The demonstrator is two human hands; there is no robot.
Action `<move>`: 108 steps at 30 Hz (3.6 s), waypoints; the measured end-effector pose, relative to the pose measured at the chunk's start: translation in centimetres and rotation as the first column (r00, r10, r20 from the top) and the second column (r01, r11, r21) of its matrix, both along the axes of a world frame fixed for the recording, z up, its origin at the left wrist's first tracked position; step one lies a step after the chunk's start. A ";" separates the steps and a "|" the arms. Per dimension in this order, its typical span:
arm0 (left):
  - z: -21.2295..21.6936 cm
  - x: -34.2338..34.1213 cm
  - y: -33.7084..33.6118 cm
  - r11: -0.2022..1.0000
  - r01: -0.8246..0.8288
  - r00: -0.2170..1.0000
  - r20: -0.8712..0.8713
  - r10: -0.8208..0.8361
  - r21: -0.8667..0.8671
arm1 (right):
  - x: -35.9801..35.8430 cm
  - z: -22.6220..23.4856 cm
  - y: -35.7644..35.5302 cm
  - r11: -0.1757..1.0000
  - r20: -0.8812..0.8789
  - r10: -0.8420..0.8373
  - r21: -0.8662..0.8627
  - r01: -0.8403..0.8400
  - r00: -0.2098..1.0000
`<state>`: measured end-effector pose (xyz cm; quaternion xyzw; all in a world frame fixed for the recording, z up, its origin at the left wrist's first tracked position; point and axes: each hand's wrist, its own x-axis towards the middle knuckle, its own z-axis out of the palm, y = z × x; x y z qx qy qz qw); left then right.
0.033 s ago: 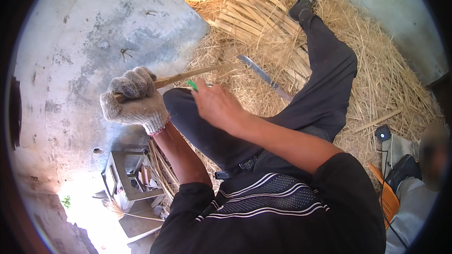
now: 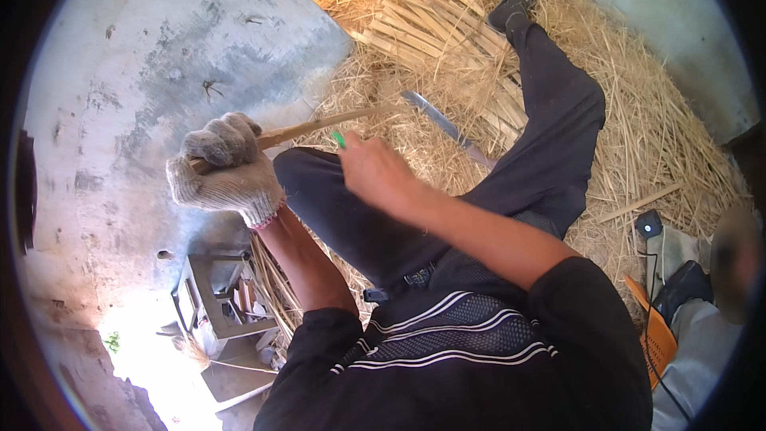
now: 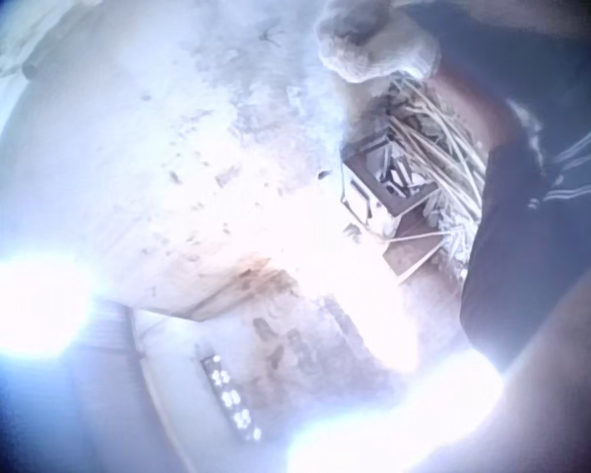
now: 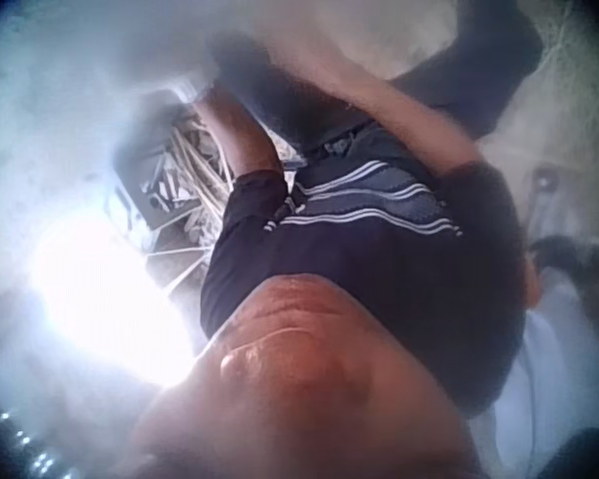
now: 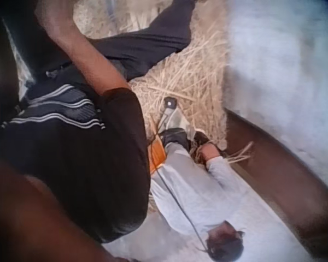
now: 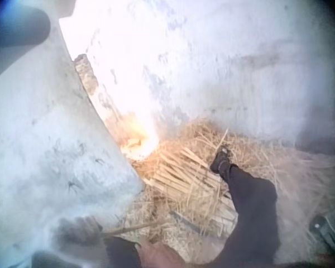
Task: The person sits on a straw-covered floor and uses a green utility knife to split a long bamboo pole into thin strips. They hold the pole with a gloved left hand and carefully shave the material with the right hand, occasionally using a larger knife to assist in splitting the bamboo.
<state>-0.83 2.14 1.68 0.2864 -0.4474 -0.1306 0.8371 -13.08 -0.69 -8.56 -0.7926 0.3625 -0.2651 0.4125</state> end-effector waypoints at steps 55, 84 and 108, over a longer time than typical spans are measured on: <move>0.7 -0.5 -2.1 0.985 -0.174 0.971 0.163 0.175 -0.015 | -2.1 -1.5 -3.3 0.978 -0.248 0.136 0.189 -0.090 0.959; 0.5 -1.8 -1.3 0.988 -0.153 0.987 0.042 0.152 0.006 | -0.7 2.8 -1.1 0.995 0.067 0.102 -0.029 -0.101 0.993; -0.3 -1.3 -0.9 1.000 -0.019 0.984 0.180 0.020 -0.004 | 0.2 -2.8 -2.0 0.998 -0.058 0.051 -0.030 -0.053 0.997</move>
